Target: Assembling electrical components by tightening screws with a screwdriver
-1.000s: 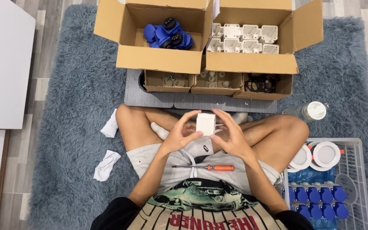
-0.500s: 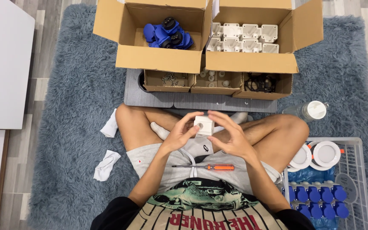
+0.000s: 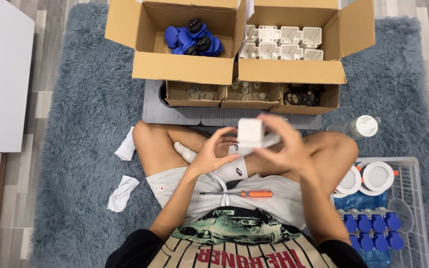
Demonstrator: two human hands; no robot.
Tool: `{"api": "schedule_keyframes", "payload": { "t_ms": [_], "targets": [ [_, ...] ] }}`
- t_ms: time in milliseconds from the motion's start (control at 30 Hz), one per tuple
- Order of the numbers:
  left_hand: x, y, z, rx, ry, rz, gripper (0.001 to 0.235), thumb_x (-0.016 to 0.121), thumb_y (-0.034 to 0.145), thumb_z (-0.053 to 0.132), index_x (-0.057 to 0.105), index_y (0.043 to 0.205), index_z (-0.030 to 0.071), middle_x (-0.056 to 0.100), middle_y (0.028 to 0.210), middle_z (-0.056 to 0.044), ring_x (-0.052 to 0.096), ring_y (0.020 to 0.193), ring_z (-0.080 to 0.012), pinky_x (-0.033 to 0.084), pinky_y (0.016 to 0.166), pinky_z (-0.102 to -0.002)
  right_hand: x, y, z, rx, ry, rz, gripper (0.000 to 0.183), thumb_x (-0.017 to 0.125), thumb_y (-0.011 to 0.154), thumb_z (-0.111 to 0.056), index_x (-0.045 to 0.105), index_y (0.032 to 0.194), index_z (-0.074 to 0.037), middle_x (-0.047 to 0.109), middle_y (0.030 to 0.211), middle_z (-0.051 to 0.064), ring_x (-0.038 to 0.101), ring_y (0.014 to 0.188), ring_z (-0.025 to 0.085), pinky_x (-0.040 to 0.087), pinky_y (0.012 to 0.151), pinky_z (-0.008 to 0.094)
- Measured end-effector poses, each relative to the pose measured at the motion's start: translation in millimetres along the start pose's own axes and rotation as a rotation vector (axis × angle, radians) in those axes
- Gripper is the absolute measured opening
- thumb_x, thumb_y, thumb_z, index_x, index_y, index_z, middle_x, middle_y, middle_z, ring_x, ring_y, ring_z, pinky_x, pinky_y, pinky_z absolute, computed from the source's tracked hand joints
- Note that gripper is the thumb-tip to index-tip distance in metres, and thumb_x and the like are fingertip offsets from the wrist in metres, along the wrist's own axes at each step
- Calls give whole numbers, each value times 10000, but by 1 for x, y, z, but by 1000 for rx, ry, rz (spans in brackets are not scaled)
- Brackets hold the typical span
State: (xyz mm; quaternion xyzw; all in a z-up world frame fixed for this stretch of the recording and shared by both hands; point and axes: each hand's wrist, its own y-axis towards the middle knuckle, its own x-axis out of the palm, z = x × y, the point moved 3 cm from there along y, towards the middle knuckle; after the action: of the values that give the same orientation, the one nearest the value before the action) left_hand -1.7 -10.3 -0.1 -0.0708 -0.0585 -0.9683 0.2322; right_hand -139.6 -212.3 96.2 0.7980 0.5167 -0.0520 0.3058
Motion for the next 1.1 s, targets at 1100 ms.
{"api": "schedule_keyframes", "payload": {
  "t_ms": [1100],
  "targets": [
    [-97,-51,18,-169,807,258,192,746,898,245,769,1018,98,744,838,-48,629,659,-196,521,599,-336,-166,28,40,65,-752,398,337,874,1172,105,584,1009,48,557,904,147,459,760,281,430,730,408]
  ]
}}
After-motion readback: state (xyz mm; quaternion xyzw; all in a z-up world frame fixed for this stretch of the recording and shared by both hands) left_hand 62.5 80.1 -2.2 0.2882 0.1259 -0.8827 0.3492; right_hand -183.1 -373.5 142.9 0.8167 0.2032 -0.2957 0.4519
